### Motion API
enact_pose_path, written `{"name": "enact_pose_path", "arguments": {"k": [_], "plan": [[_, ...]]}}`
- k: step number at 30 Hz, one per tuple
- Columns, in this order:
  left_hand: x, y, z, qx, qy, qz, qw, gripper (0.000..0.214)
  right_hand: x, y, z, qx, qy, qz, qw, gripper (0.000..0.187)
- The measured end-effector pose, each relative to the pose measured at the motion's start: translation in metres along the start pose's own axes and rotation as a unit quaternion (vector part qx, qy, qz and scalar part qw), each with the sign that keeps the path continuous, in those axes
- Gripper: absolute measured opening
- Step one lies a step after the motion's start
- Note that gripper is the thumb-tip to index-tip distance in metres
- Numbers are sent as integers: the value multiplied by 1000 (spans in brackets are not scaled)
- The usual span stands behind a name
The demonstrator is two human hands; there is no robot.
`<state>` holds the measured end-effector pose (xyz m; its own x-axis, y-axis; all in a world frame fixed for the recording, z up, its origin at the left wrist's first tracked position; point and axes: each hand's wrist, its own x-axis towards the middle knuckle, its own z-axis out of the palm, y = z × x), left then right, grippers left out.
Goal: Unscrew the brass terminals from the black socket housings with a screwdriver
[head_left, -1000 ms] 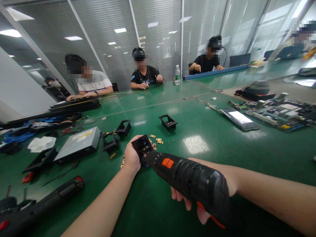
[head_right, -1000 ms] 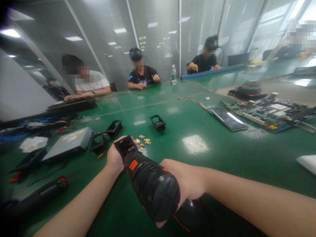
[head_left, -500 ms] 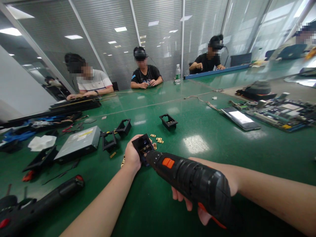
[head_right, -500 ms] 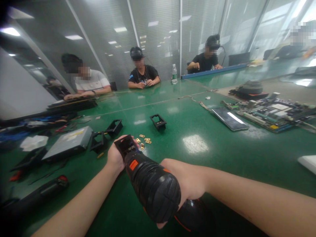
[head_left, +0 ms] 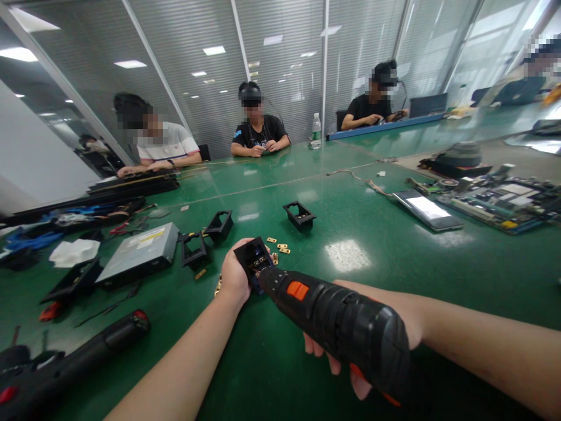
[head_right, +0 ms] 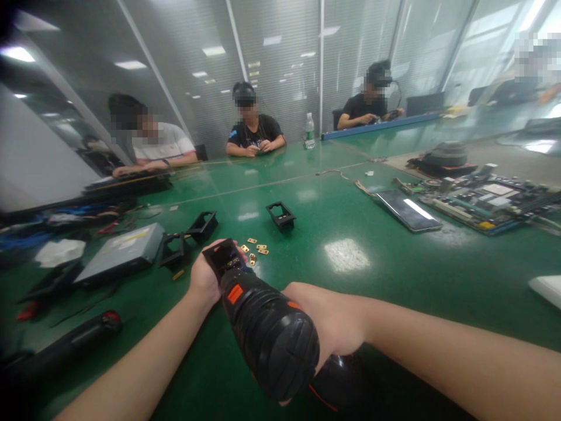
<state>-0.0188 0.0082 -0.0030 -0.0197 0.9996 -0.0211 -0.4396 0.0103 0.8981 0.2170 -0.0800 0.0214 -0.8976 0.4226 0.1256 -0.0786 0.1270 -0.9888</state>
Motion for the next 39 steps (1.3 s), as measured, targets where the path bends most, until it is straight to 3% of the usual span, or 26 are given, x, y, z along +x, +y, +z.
{"name": "enact_pose_path", "arguments": {"k": [5, 10, 17, 24, 28, 39], "plan": [[-1, 0, 1, 6, 2, 9, 1000, 19, 0, 3, -1, -30, -12, -36, 999, 39], [0, -1, 0, 3, 2, 2, 1000, 20, 0, 0, -1, -3, -4, 13, 1000, 50], [1, 0, 0, -4, 6, -4, 1000, 19, 2, -3, 2, 37, 20, 44, 998, 37], [2, -1, -2, 0, 2, 4, 1000, 19, 4, 7, 0, 1, -39, -49, 998, 35], [1, -2, -2, 3, 9, 4, 1000, 20, 2, 9, 0, -17, -16, -18, 1000, 46], [0, 1, 1, -11, 15, -18, 1000, 19, 3, 6, -2, -15, -41, -58, 997, 37]]}}
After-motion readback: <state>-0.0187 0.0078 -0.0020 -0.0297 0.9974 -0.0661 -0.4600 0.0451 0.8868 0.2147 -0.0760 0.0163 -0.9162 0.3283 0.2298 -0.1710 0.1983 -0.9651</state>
